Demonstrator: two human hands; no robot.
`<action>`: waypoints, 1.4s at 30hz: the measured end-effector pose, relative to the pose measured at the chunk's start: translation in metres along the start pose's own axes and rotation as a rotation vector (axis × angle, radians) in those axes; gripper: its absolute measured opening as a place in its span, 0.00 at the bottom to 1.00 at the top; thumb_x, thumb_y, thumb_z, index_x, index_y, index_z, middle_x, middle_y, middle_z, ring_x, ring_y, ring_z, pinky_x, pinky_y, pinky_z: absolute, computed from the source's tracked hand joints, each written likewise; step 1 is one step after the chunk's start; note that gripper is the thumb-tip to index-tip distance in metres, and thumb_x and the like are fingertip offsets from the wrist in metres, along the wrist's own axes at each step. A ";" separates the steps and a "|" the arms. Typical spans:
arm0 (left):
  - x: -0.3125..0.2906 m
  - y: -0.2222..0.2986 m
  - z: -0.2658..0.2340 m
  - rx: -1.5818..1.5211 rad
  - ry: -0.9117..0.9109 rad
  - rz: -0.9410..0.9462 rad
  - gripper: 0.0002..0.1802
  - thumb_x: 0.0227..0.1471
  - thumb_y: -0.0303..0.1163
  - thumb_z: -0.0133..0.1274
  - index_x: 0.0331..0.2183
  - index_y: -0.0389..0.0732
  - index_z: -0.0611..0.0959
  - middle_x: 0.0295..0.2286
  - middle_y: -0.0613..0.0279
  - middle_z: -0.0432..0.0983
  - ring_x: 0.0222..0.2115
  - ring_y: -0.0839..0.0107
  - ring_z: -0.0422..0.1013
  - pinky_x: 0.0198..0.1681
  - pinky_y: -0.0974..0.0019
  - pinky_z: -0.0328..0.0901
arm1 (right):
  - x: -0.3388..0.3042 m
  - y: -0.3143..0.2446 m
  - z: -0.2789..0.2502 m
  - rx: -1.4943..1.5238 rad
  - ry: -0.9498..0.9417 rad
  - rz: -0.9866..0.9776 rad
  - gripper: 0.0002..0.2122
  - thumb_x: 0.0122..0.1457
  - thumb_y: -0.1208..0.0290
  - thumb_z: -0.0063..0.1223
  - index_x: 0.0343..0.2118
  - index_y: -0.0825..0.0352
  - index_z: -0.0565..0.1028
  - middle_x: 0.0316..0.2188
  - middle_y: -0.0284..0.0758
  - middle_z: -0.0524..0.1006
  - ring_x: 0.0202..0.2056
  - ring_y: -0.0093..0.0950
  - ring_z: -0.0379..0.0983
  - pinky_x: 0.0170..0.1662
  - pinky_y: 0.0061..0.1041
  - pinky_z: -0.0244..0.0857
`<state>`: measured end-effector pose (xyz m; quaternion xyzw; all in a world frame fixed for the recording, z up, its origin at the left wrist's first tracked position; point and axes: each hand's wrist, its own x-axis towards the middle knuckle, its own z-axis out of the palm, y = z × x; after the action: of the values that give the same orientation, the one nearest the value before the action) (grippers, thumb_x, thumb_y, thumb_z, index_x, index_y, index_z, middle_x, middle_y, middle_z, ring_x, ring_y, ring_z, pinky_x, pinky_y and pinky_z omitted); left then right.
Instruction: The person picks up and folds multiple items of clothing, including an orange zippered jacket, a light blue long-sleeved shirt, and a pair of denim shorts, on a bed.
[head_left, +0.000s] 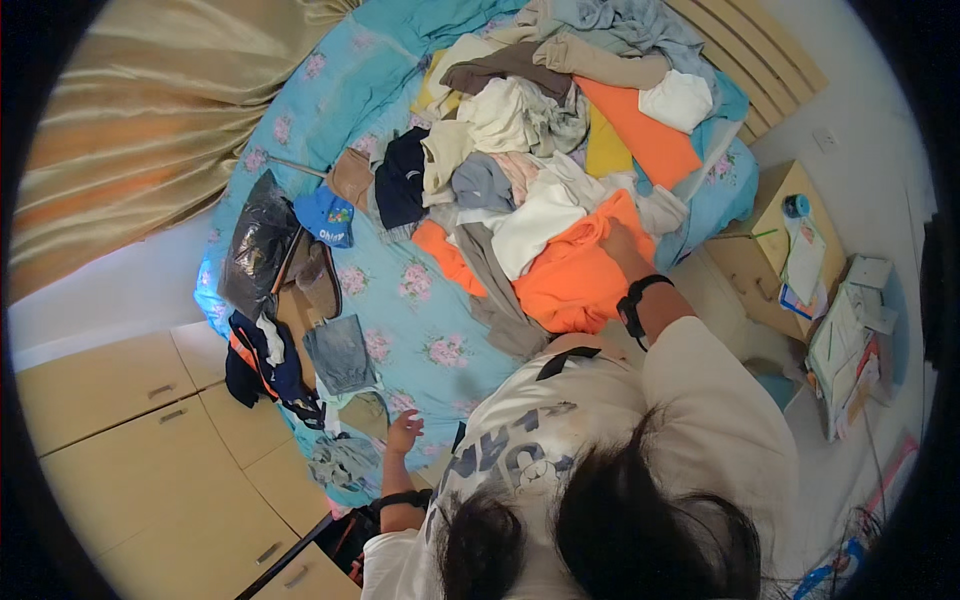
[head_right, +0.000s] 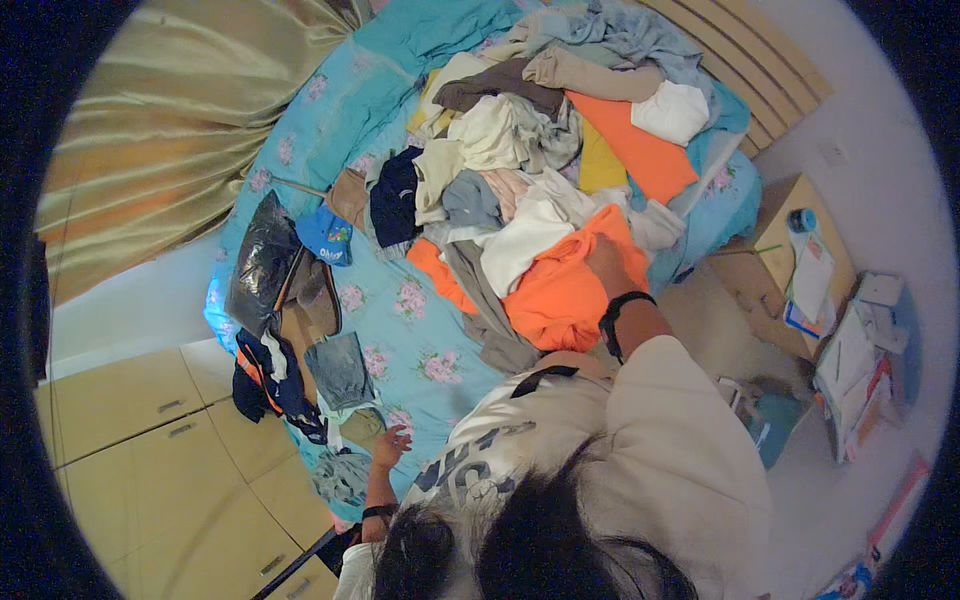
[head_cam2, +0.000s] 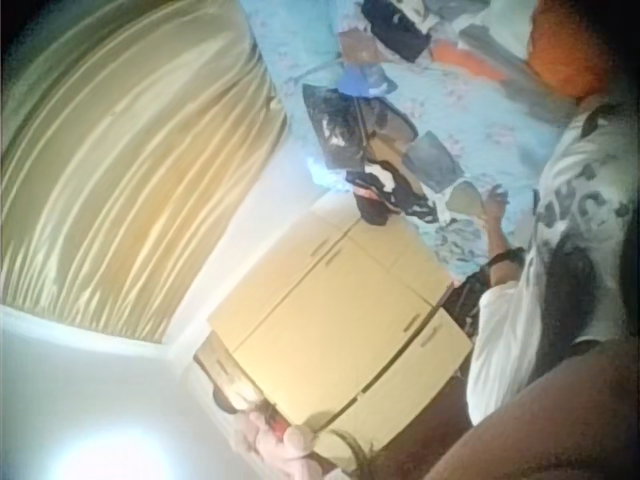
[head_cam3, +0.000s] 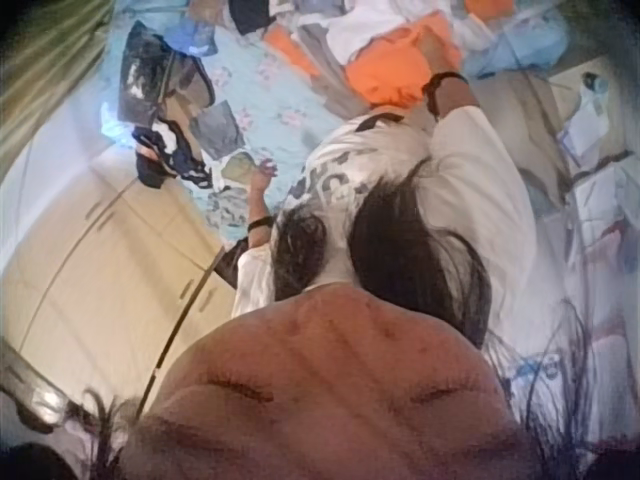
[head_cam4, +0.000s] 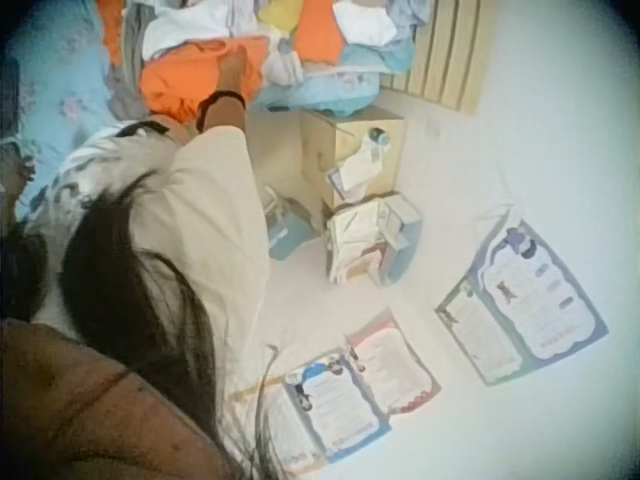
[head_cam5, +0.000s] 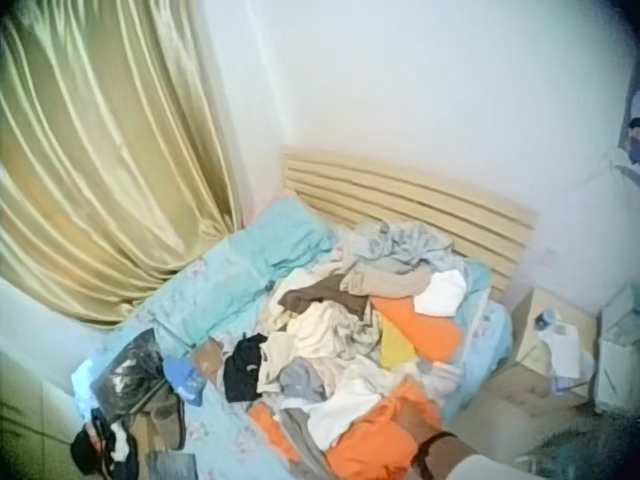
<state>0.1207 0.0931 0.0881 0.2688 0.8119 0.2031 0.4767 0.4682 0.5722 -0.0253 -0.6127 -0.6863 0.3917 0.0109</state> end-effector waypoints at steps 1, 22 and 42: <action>0.000 -0.008 -0.001 -0.034 -0.019 -0.035 0.16 0.43 0.28 0.47 0.38 0.36 0.68 0.21 0.57 0.73 0.20 0.72 0.70 0.21 0.71 0.65 | -0.007 -0.010 -0.007 -0.060 0.057 0.035 0.28 0.38 0.67 0.54 0.45 0.63 0.58 0.38 0.44 0.67 0.42 0.39 0.61 0.44 0.34 0.56; 0.028 -0.023 -0.016 -0.108 -0.070 -0.054 0.18 0.43 0.30 0.48 0.39 0.37 0.68 0.22 0.58 0.72 0.20 0.71 0.69 0.22 0.71 0.65 | -0.121 -0.021 -0.034 0.959 0.327 0.208 0.06 0.47 0.68 0.42 0.25 0.64 0.69 0.23 0.36 0.71 0.28 0.29 0.68 0.27 0.29 0.61; 0.049 0.299 -0.050 0.303 -0.081 0.818 0.34 0.38 0.33 0.54 0.48 0.42 0.58 0.37 0.54 0.67 0.32 0.65 0.67 0.33 0.68 0.63 | -0.214 -0.256 -0.225 0.875 0.238 -0.808 0.11 0.46 0.78 0.35 0.33 0.70 0.67 0.28 0.32 0.69 0.30 0.21 0.66 0.36 0.18 0.59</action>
<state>0.1294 0.3512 0.2539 0.6430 0.6398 0.2432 0.3437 0.4196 0.5234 0.3716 -0.2822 -0.6339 0.5312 0.4863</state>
